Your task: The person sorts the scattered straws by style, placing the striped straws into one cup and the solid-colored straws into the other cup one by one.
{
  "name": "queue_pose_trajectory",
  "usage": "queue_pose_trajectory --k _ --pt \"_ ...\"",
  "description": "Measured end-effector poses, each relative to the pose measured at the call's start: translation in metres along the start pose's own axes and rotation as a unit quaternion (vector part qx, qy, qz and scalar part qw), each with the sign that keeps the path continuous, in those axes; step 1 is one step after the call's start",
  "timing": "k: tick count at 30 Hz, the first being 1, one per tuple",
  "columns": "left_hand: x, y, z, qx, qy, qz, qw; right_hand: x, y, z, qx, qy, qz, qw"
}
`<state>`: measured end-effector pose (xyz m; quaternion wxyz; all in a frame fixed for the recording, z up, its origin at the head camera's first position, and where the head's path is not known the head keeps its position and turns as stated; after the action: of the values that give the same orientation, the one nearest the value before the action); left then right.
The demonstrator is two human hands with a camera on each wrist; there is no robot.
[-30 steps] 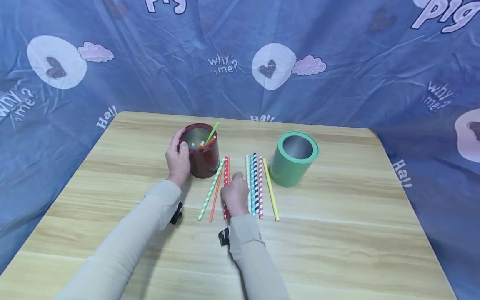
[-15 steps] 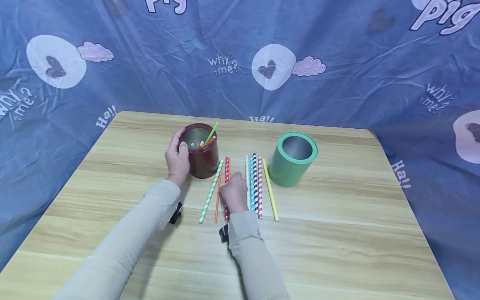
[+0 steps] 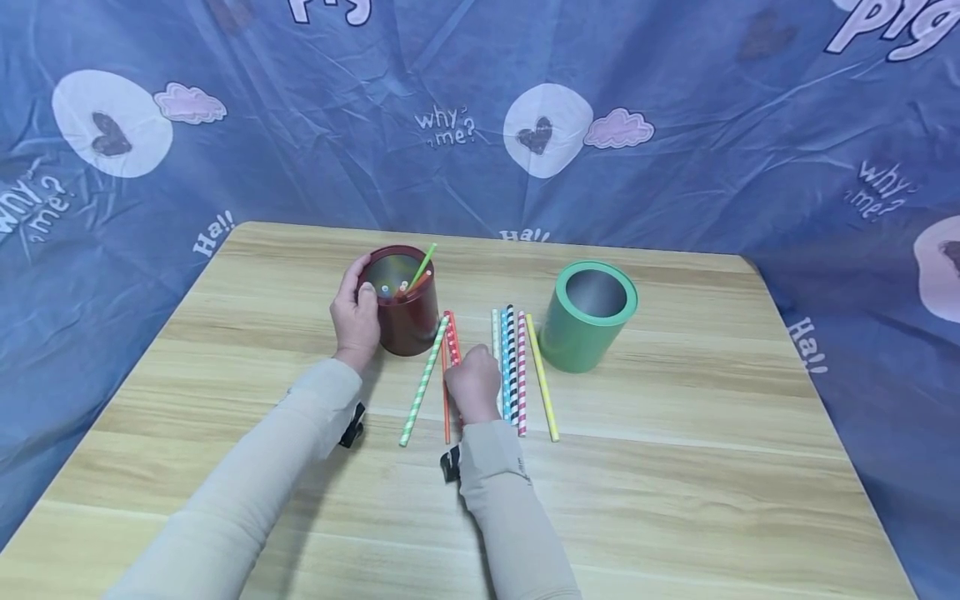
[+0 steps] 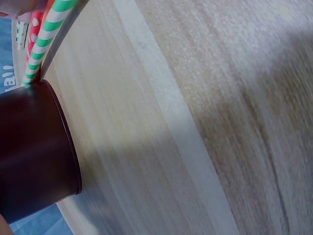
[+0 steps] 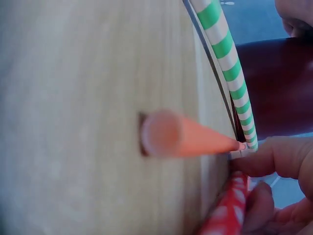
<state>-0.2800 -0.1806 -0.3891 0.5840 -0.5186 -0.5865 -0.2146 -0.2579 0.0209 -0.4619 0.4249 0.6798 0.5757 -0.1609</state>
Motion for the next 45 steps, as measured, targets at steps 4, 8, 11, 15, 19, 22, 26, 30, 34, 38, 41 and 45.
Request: queue_pose_trajectory --k 4,8,11,15,19,22,26,30,34,38,41,45 --pt "-0.001 0.0 0.0 -0.002 0.001 -0.006 1.0 0.004 -0.003 0.001 -0.013 -0.021 0.014 0.9996" --pt "-0.001 0.0 0.0 -0.003 0.0 -0.006 1.0 0.007 -0.006 0.0 -0.024 -0.023 0.036 0.9988" --pt "-0.001 0.0 0.0 -0.003 -0.001 -0.006 1.0 0.008 -0.007 -0.002 -0.024 -0.003 0.05 0.9984" --pt "0.0 0.0 0.0 0.002 -0.002 -0.004 1.0 0.007 -0.01 -0.005 -0.015 0.021 0.048 0.9985" --pt "0.0 0.001 0.0 0.0 -0.003 -0.007 1.0 0.009 -0.011 -0.006 -0.009 0.015 0.048 0.9987" --pt "0.0 0.001 0.0 -0.002 -0.003 -0.009 1.0 0.011 -0.012 -0.007 -0.011 -0.001 0.053 0.9985" --pt "0.0 0.001 -0.001 -0.001 0.001 -0.007 1.0 0.016 -0.012 -0.006 -0.022 -0.054 0.064 0.9963" --pt "0.001 0.001 -0.001 -0.002 0.001 -0.005 1.0 0.021 -0.01 -0.004 -0.037 -0.128 0.082 0.9877" --pt "0.0 0.001 -0.001 0.0 0.0 -0.006 1.0 0.025 -0.01 -0.002 -0.051 -0.172 0.099 0.9788" --pt "0.001 0.001 -0.001 0.002 -0.003 -0.003 1.0 0.024 -0.009 -0.001 -0.055 -0.195 0.106 0.9736" --pt "0.002 0.0 -0.001 0.001 -0.004 -0.002 1.0 0.023 -0.008 -0.001 -0.06 -0.213 0.108 0.9693" --pt "0.003 0.0 -0.001 0.002 -0.005 0.005 1.0 0.023 -0.007 0.001 -0.076 -0.25 0.111 0.9588"
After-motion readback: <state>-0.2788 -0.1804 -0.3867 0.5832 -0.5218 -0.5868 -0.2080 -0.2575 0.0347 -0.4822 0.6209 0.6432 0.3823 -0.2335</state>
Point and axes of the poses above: each hand's wrist, its own y-axis away from the middle knuckle, its own z-axis out of the palm, x = y × z, the point moved 7 cm from there along -y, towards the middle knuckle, and after that the axes turned 8 degrees about -x, right-handed, at the moved point
